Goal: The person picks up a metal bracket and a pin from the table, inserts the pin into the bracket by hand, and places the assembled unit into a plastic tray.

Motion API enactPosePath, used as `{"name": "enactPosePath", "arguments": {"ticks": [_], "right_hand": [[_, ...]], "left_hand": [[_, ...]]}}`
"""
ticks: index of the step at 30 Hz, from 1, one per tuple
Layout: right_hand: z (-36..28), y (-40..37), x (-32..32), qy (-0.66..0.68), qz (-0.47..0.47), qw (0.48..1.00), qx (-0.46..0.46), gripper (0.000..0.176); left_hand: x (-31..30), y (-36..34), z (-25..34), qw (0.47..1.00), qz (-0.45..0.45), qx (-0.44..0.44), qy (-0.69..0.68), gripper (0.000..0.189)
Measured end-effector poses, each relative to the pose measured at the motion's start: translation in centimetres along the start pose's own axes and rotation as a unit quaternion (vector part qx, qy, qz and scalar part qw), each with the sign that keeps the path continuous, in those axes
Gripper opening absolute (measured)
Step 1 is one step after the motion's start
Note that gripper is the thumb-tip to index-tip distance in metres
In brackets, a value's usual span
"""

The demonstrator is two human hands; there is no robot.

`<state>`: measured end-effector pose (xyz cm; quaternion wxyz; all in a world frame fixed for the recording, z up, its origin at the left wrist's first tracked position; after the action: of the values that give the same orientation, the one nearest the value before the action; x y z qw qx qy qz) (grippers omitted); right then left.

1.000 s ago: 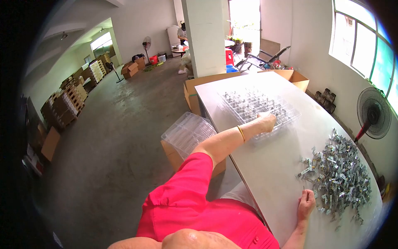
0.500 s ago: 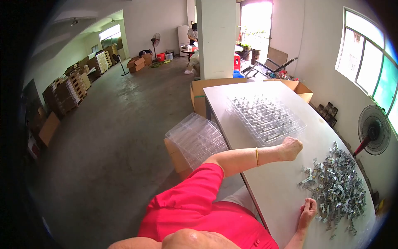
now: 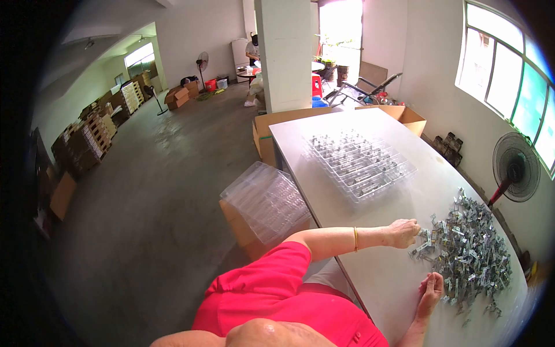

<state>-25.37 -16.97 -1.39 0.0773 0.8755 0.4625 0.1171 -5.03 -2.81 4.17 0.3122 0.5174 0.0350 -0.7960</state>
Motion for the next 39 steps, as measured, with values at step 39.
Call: {"name": "enactPosePath", "arguments": {"ticks": [39], "right_hand": [[-2.0, -1.1, 0.9, 0.091, -0.153, 0.967, 0.182, 0.011]], "left_hand": [[4.7, 5.3, -0.3, 0.998, -0.006, 0.062, -0.024, 0.034]]}}
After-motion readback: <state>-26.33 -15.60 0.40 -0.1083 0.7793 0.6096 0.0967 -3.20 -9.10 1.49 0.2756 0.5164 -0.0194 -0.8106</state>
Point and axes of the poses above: each hand's wrist, its own y-axis towards the middle knuckle, its own x-axis out of the palm, z = x × y, the point moved 4 cm from there along y, towards the middle knuckle, and after that the axes turned 3 degrees about -x, right-handed, at the moved point
